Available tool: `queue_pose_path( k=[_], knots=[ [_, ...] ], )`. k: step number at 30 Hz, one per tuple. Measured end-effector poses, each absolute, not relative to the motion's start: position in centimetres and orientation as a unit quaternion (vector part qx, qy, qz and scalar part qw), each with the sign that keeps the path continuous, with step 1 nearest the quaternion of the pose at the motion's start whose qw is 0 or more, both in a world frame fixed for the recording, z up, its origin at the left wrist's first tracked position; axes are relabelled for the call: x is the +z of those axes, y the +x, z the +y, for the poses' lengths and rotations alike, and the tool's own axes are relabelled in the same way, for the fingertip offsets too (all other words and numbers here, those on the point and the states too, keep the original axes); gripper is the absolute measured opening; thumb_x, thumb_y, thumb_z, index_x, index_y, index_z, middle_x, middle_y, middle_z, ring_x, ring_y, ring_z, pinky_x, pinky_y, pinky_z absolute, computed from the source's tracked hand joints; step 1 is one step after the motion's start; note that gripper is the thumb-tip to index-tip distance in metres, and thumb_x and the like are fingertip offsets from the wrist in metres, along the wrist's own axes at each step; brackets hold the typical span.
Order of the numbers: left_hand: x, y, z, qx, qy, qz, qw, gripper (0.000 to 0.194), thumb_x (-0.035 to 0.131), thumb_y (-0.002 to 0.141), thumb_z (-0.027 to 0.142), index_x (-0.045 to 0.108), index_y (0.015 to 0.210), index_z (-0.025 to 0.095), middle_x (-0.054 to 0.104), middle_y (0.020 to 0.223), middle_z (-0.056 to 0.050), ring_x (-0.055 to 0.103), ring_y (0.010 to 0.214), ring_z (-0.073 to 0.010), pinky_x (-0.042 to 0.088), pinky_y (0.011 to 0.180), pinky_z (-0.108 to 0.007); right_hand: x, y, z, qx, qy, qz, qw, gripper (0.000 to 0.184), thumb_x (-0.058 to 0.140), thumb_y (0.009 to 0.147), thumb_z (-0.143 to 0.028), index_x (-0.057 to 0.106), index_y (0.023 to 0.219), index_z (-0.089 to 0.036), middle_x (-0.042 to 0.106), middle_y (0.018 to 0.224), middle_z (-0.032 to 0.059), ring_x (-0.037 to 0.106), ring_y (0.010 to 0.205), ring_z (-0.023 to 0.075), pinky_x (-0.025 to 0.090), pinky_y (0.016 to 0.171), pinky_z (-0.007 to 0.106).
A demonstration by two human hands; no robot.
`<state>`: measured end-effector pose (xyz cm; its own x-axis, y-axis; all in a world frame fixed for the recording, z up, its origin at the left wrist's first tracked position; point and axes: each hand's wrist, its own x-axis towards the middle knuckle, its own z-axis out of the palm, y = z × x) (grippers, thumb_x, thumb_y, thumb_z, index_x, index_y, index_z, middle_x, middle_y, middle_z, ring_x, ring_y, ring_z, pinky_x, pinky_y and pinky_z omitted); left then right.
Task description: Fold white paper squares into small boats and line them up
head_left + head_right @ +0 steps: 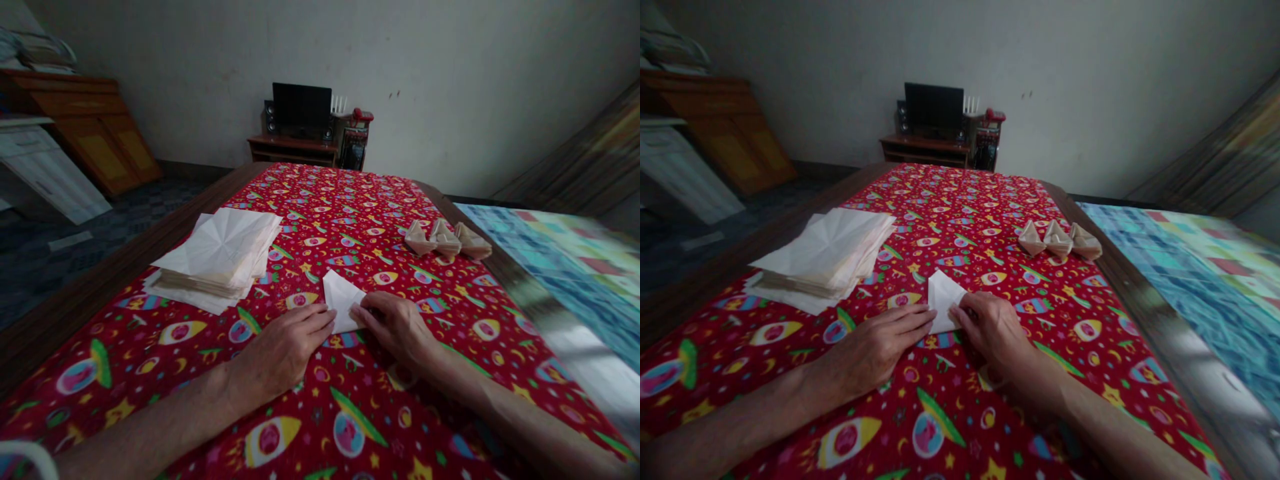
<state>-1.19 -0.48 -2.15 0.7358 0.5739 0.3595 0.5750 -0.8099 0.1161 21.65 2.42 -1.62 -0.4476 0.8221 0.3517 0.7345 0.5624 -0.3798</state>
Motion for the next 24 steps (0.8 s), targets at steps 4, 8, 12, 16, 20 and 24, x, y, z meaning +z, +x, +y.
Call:
queue_pose_path(
  k=[4,8,12,16,20,24],
  knots=[
    [-2.14,-1.13,-0.60,-0.187,-0.933,-0.308,0.005,0.049,0.038,0.077,-0.003,0.055,0.122,0.008,0.058,0.127,-0.010,0.047,0.124,-0.0223,0.044,0.105,-0.038,-1.73,21.39,2.63,0.050,-0.466,-0.852,0.234,0.033,0.046,0.092,-0.033,0.049,0.063,-0.018,0.046,0.056,-0.0027,0.035,0.050,0.0084,0.023,0.049,0.023],
    [-2.05,-1.11,-0.67,-0.185,-0.933,-0.308,0.005,0.049,0.037,0.078,-0.004,0.054,0.123,0.007,0.057,0.127,-0.012,0.048,0.123,-0.0228,0.045,0.104,-0.039,-1.86,21.38,2.64,0.003,-0.467,-0.858,0.215,0.031,0.046,0.091,-0.032,0.050,0.064,-0.017,0.048,0.059,-0.0013,0.037,0.051,0.0090,0.021,0.050,0.024],
    [-2.17,-1.14,-0.65,-0.188,-0.933,-0.308,0.001,0.049,0.036,0.078,-0.005,0.053,0.123,0.007,0.057,0.128,-0.011,0.046,0.125,-0.0225,0.045,0.104,-0.038,-1.68,21.33,2.64,-0.035,-0.465,-0.865,0.184,0.029,0.043,0.092,-0.030,0.052,0.067,-0.018,0.049,0.061,-0.0007,0.037,0.052,0.0100,0.019,0.050,0.025],
    [-2.38,-1.07,-0.70,-0.206,-0.929,-0.308,-0.010,0.049,0.036,0.080,-0.004,0.052,0.124,0.008,0.057,0.127,-0.010,0.046,0.124,-0.0221,0.044,0.104,-0.038,-1.49,21.19,2.80,-0.026,-0.469,-0.867,0.166,0.026,0.046,0.091,-0.030,0.052,0.069,-0.018,0.051,0.064,-0.0003,0.041,0.055,0.0107,0.020,0.052,0.025],
    [-2.26,-0.82,-0.83,-0.223,-0.923,-0.313,-0.028,0.047,0.036,0.083,-0.003,0.050,0.126,0.009,0.058,0.124,-0.011,0.047,0.121,-0.0213,0.044,0.104,-0.038,-1.56,21.14,2.94,-0.027,-0.482,-0.861,0.160,0.026,0.049,0.090,-0.032,0.052,0.068,-0.018,0.051,0.063,-0.0010,0.039,0.054,0.0103,0.018,0.052,0.026],
    [-2.01,-0.61,-0.89,-0.206,-0.925,-0.317,-0.039,0.049,0.038,0.081,-0.003,0.051,0.126,0.010,0.055,0.126,-0.010,0.046,0.121,-0.0221,0.043,0.105,-0.040,-1.51,21.07,2.96,-0.026,-0.495,-0.856,0.145,0.029,0.048,0.090,-0.034,0.053,0.068,-0.017,0.051,0.062,-0.0007,0.037,0.052,0.0102,0.017,0.051,0.026]
  ],
)
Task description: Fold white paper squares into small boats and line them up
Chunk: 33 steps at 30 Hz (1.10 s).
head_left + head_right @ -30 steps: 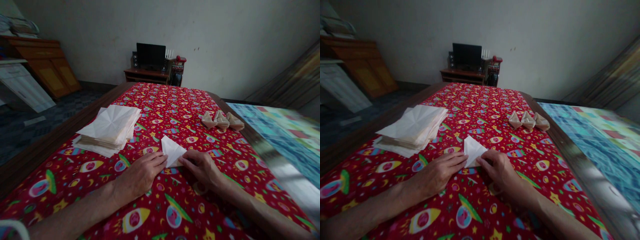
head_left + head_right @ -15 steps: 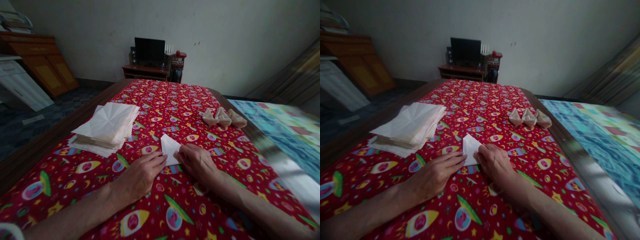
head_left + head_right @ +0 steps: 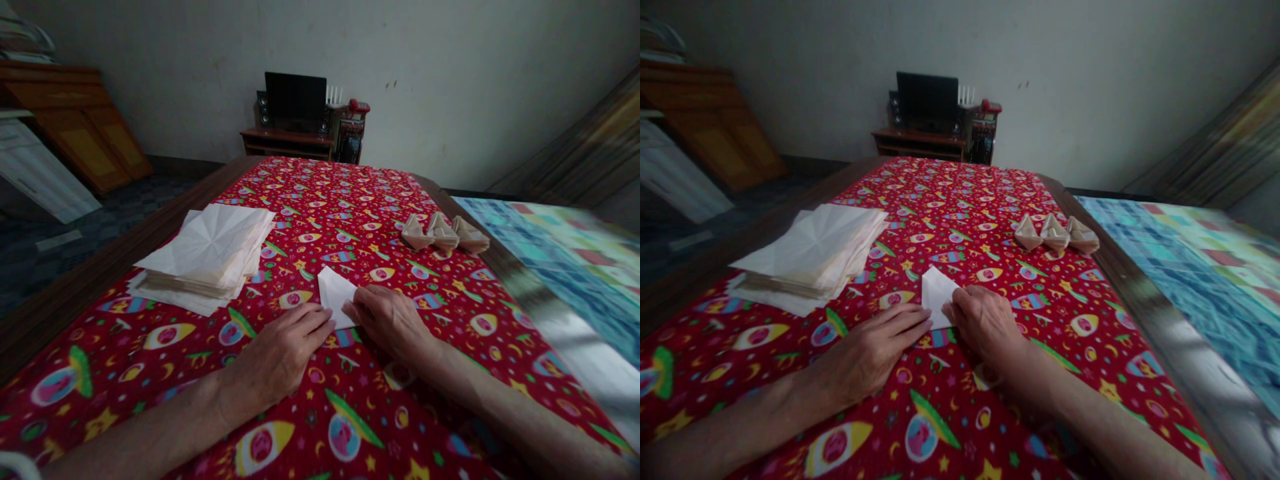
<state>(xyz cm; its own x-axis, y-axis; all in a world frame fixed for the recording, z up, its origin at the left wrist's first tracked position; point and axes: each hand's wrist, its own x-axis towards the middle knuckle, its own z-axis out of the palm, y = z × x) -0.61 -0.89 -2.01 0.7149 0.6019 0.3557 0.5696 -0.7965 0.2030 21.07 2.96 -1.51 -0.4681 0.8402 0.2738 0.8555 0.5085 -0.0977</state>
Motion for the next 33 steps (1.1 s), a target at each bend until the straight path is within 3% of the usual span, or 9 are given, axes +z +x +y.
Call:
queue_pose_path(
  k=[12,27,30,33],
  knots=[
    [-1.7,-0.4,-1.2,0.167,0.934,0.315,0.024,0.047,0.038,0.082,-0.002,0.049,0.127,0.006,0.051,0.132,-0.010,0.040,0.122,-0.0250,0.040,0.105,-0.040,-1.4,20.9,3.0,-0.018,-0.508,-0.850,0.137,0.027,0.049,0.088,-0.034,0.051,0.067,-0.018,0.051,0.060,-0.0005,0.036,0.052,0.0101,0.016,0.051,0.025],
    [-1.5,-0.2,-1.3,0.120,0.937,0.328,0.026,0.051,0.040,0.084,0.002,0.043,0.134,0.011,0.047,0.138,-0.006,0.040,0.123,-0.0226,0.035,0.107,-0.037,-1.6,20.9,2.8,-0.080,-0.529,-0.832,0.143,0.030,0.051,0.088,-0.040,0.056,0.068,-0.019,0.055,0.060,-0.0003,0.042,0.051,0.0108,0.016,0.050,0.026],
    [-1.3,-0.1,-1.4,0.106,0.938,0.329,0.025,0.051,0.041,0.083,0.002,0.044,0.133,0.010,0.048,0.137,-0.007,0.041,0.122,-0.0228,0.035,0.107,-0.036,-1.5,21.5,2.9,-0.110,-0.534,-0.823,0.157,0.026,0.052,0.087,-0.036,0.057,0.069,-0.019,0.056,0.060,0.0003,0.044,0.050,0.0119,0.019,0.049,0.026],
    [-1.1,-0.1,-1.5,0.100,0.936,0.336,0.021,0.052,0.041,0.083,0.002,0.043,0.134,0.009,0.047,0.137,-0.007,0.041,0.122,-0.0233,0.035,0.107,-0.036,-1.1,22.2,2.0,-0.139,-0.488,-0.842,0.183,0.021,0.048,0.089,-0.025,0.061,0.075,-0.017,0.064,0.074,0.0059,0.053,0.062,0.0161,0.033,0.054,0.027]
  ],
)
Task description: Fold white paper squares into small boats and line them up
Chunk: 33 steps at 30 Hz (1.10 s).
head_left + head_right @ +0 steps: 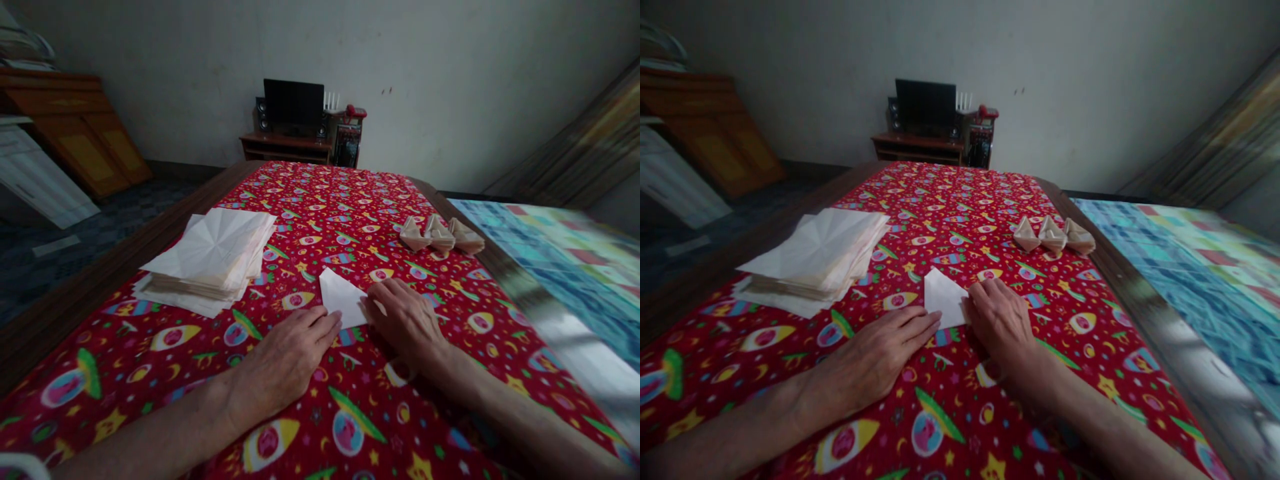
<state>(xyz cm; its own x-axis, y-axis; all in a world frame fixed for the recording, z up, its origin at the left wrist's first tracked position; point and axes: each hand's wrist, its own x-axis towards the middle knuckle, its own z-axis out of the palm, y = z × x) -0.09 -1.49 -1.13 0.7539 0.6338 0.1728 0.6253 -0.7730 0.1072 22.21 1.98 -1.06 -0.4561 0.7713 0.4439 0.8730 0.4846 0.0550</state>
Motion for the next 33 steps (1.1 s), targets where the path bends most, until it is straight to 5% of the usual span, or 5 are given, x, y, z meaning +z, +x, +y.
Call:
queue_pose_path(
  k=[2,5,10,26,33],
  knots=[
    [-0.9,0.0,-1.6,0.099,0.936,0.337,0.021,0.051,0.041,0.083,0.002,0.043,0.133,0.009,0.048,0.136,-0.007,0.041,0.122,-0.0239,0.036,0.106,-0.037,-0.8,22.2,0.5,-0.136,-0.413,-0.878,0.198,0.024,0.042,0.092,-0.021,0.065,0.091,-0.014,0.067,0.097,0.0106,0.059,0.086,0.0210,0.044,0.072,0.032],
    [-0.8,0.1,-1.6,0.102,0.936,0.337,0.025,0.044,0.041,0.083,0.002,0.050,0.126,0.008,0.054,0.128,-0.009,0.044,0.119,-0.0234,0.036,0.106,-0.037,-0.9,21.7,-1.9,-0.126,-0.323,-0.920,0.184,0.035,0.038,0.094,-0.018,0.053,0.124,-0.012,0.056,0.130,0.0111,0.046,0.123,0.0252,0.033,0.103,0.046],
    [-1.0,0.0,-1.3,0.127,0.935,0.328,0.034,0.048,0.040,0.084,0.002,0.045,0.131,0.009,0.049,0.135,-0.007,0.041,0.124,-0.0206,0.034,0.108,-0.034,-1.5,21.8,-3.5,-0.058,-0.334,-0.938,0.079,0.059,0.041,0.094,-0.038,0.029,0.143,-0.007,0.032,0.147,0.0122,0.030,0.135,0.0253,0.033,0.109,0.045],
    [-1.0,-0.3,-1.1,0.133,0.940,0.312,0.021,0.052,0.041,0.080,0.002,0.045,0.132,0.008,0.050,0.134,-0.008,0.043,0.121,-0.0226,0.035,0.106,-0.036,-1.1,24.9,-3.7,-0.111,-0.384,-0.901,0.170,0.035,0.040,0.093,-0.021,0.058,0.120,-0.010,0.063,0.119,0.0129,0.058,0.112,0.0236,0.046,0.095,0.041],
    [0.5,0.8,3.0,0.171,0.925,0.328,0.089,0.019,0.055,0.088,0.031,0.067,0.080,0.018,0.066,0.087,-0.001,0.059,0.084,-0.0166,0.043,0.080,-0.031,-0.7,23.1,-0.6,-0.109,-0.415,-0.892,0.144,0.026,0.048,0.092,-0.026,0.060,0.072,-0.017,0.063,0.071,0.0050,0.057,0.069,0.0173,0.041,0.067,0.032]
  ],
)
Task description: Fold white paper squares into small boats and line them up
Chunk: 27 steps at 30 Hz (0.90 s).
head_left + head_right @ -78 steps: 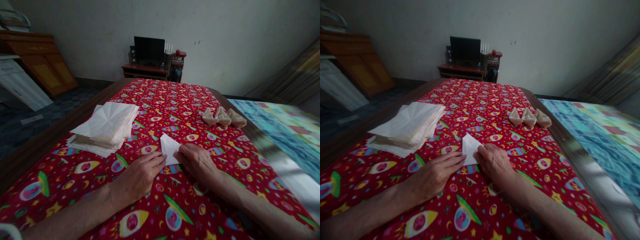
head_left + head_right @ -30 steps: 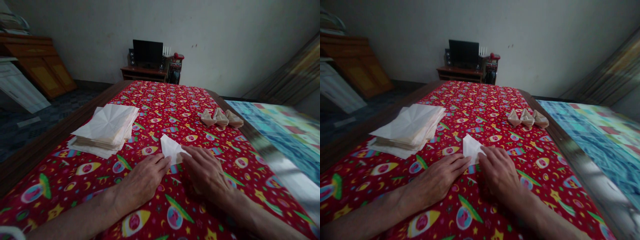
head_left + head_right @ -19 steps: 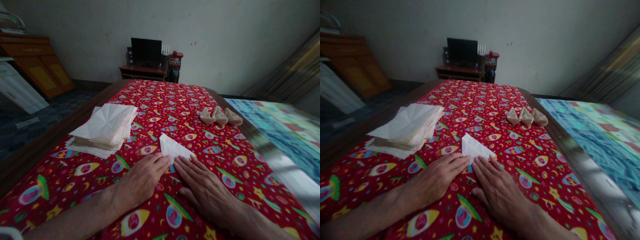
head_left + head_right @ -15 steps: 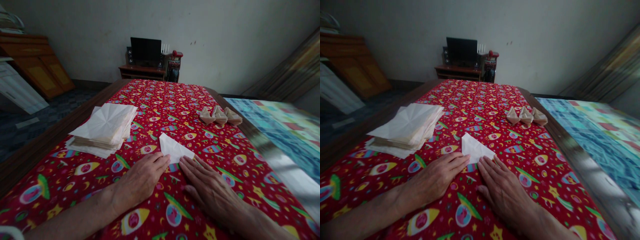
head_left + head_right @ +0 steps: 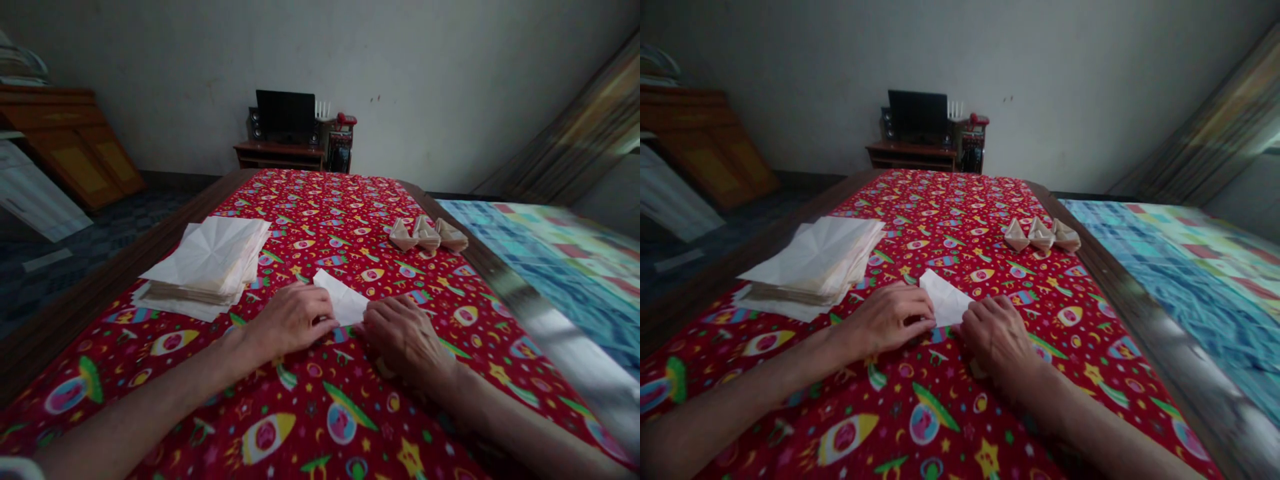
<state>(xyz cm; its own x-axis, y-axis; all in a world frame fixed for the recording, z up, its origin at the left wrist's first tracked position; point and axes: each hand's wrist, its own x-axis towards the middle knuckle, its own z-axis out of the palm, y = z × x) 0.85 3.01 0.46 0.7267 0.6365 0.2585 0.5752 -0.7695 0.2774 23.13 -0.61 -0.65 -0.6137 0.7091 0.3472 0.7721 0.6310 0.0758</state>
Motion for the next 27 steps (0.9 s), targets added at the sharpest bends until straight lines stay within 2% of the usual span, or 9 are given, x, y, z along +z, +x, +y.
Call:
queue_pose_path(
  k=[3,6,7,10,13,17,21,24,27],
  knots=[
    [0.1,1.2,5.7,0.151,0.920,0.327,0.157,0.007,0.062,0.080,0.021,0.064,0.075,0.017,0.063,0.079,0.000,0.058,0.074,-0.0128,0.042,0.066,-0.022,-1.1,22.6,0.4,-0.098,-0.473,-0.861,0.162,0.023,0.052,0.090,-0.033,0.056,0.073,-0.018,0.058,0.074,0.0046,0.053,0.070,0.0168,0.039,0.064,0.029],
    [-0.2,1.1,7.6,0.145,0.920,0.316,0.182,0.002,0.064,0.077,0.018,0.063,0.077,0.016,0.062,0.080,0.000,0.058,0.076,-0.0131,0.043,0.068,-0.022,-2.0,22.8,0.8,-0.081,-0.489,-0.844,0.207,0.020,0.049,0.091,-0.036,0.055,0.085,-0.018,0.057,0.085,0.0060,0.053,0.078,0.0177,0.041,0.069,0.030],
    [-0.3,1.0,8.1,0.156,0.918,0.319,0.174,0.009,0.067,0.076,0.019,0.064,0.084,0.017,0.062,0.088,-0.001,0.058,0.084,-0.0149,0.044,0.074,-0.024,-2.3,23.0,0.9,-0.080,-0.491,-0.840,0.216,0.020,0.048,0.091,-0.038,0.054,0.090,-0.019,0.057,0.089,0.0067,0.054,0.081,0.0185,0.042,0.071,0.030],
    [-0.5,0.6,9.0,0.181,0.908,0.347,0.150,0.051,0.075,0.069,0.028,0.055,0.115,0.019,0.055,0.119,-0.006,0.049,0.112,-0.0217,0.040,0.096,-0.034,-2.8,23.6,0.7,-0.095,-0.494,-0.834,0.228,0.028,0.047,0.091,-0.042,0.052,0.106,-0.020,0.058,0.099,0.0098,0.055,0.091,0.0228,0.046,0.075,0.035],
    [-0.7,0.3,9.6,0.158,0.908,0.360,0.147,0.070,0.077,0.066,0.036,0.047,0.128,0.021,0.049,0.126,-0.007,0.044,0.119,-0.0239,0.035,0.101,-0.038,-2.9,24.2,0.4,-0.119,-0.486,-0.834,0.231,0.032,0.046,0.091,-0.041,0.051,0.115,-0.020,0.058,0.109,0.0132,0.054,0.105,0.0273,0.046,0.083,0.041],
    [-0.7,0.2,10.2,0.142,0.917,0.348,0.136,0.069,0.077,0.065,0.042,0.052,0.125,0.022,0.051,0.117,-0.005,0.048,0.111,-0.0226,0.039,0.096,-0.034,-3.0,24.7,0.4,-0.099,-0.450,-0.858,0.226,0.028,0.044,0.093,-0.035,0.051,0.118,-0.027,0.058,0.117,0.0102,0.052,0.113,0.0259,0.045,0.090,0.042],
    [-0.6,0.2,10.4,0.142,0.915,0.351,0.137,0.058,0.076,0.066,0.042,0.059,0.118,0.021,0.052,0.104,-0.003,0.052,0.100,-0.0198,0.042,0.088,-0.030,-3.0,24.2,1.1,-0.058,-0.477,-0.835,0.269,0.033,0.049,0.090,-0.042,0.050,0.114,-0.019,0.062,0.104,0.0119,0.059,0.097,0.0237,0.049,0.080,0.038],
    [-0.5,0.2,10.3,0.149,0.912,0.356,0.140,0.052,0.075,0.067,0.043,0.062,0.113,0.020,0.052,0.096,-0.002,0.053,0.093,-0.0186,0.044,0.081,-0.028,-2.6,23.7,1.3,-0.044,-0.458,-0.839,0.290,0.028,0.048,0.091,-0.040,0.051,0.109,-0.018,0.062,0.098,0.0110,0.060,0.089,0.0215,0.049,0.076,0.035],
    [-0.6,0.0,10.2,0.166,0.910,0.349,0.149,0.051,0.076,0.067,0.040,0.061,0.112,0.020,0.053,0.098,-0.003,0.053,0.095,-0.0190,0.044,0.082,-0.028,-2.3,23.5,1.4,-0.048,-0.444,-0.837,0.316,0.022,0.046,0.091,-0.036,0.053,0.103,-0.018,0.062,0.096,0.0106,0.059,0.086,0.0198,0.046,0.072,0.032]
  ],
)
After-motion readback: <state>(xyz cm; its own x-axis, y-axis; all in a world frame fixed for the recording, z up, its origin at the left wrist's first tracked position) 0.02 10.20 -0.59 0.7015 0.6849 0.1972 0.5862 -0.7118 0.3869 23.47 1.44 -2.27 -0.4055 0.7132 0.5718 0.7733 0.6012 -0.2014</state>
